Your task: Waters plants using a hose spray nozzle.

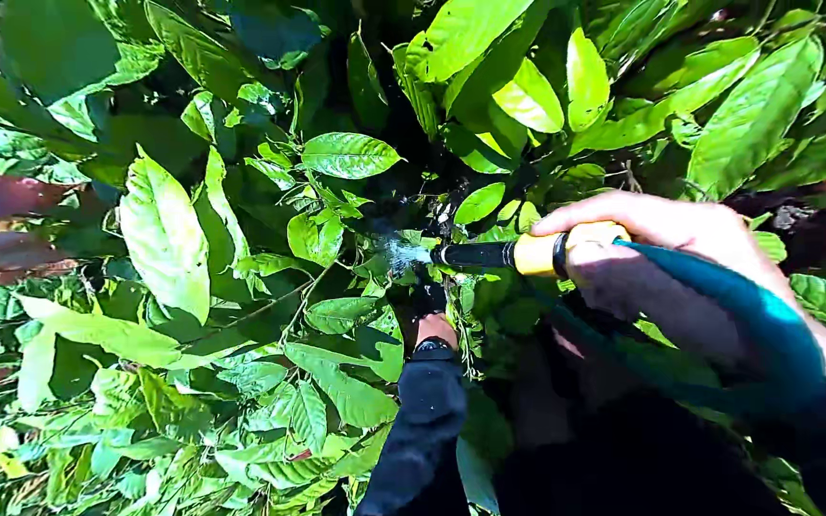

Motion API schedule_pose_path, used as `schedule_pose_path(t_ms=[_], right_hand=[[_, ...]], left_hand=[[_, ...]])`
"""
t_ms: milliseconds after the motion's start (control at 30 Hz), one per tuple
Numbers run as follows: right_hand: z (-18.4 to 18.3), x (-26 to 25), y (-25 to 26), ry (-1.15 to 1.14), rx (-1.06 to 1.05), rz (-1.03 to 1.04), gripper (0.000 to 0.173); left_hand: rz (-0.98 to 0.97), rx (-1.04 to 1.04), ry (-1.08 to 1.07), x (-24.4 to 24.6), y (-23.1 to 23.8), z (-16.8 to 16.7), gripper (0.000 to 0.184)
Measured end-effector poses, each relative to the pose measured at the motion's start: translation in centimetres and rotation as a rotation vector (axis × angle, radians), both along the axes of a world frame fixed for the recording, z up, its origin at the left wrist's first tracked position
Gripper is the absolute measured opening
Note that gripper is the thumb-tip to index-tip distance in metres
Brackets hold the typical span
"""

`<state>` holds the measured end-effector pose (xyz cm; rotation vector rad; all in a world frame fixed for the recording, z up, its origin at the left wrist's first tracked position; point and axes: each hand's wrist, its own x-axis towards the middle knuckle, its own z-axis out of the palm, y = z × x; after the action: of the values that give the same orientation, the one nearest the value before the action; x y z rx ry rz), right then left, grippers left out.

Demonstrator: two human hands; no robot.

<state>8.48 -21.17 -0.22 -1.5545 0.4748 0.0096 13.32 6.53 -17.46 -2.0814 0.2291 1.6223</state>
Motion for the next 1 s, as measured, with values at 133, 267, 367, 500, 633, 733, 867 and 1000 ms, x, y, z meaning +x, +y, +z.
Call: schedule_pose_path(t_ms=[133,267,367,500,633,733,867,1000], right_hand=[[-0.9,-0.5,0.7,-0.03,0.037,-0.142,0.038],[-0.8,-0.4,0.3,-0.011,0.074,-0.112,0.033],[-1.1,-0.4,0.8,-0.047,0.089,-0.205,0.034],[-1.2,-0.6,0.0,-0.055,0.101,-0.136,0.034],[-1.3,-0.7,-0.1,-0.059,0.061,-0.181,0.034],[-1.5,-1.3,-0.4,-0.062,0.126,-0.156,0.037],[-1.2,-1.6,-0.7,-0.018,0.132,-0.161,0.032],[-0.9,-1.9,0.0,-0.036,0.199,-0.207,0.033]], left_hand=[[-0.061,0.013,-0.001,0.8,-0.1,0.0,0.041],[-0.017,-0.03,0.0,0.9,0.3,-0.3,0.041],[-0.124,0.029,-0.015,1.2,-0.1,0.0,0.043],[-0.103,0.016,-0.015,1.3,-0.6,0.5,0.042],[-0.011,-0.054,0.077,1.8,-0.8,0.8,0.043],[-0.009,-0.089,0.099,1.9,-0.7,0.5,0.045],[0.005,-0.11,0.011,1.8,-0.5,0.2,0.042],[-0.021,-0.104,0.009,2.9,-1.4,1.0,0.05]])
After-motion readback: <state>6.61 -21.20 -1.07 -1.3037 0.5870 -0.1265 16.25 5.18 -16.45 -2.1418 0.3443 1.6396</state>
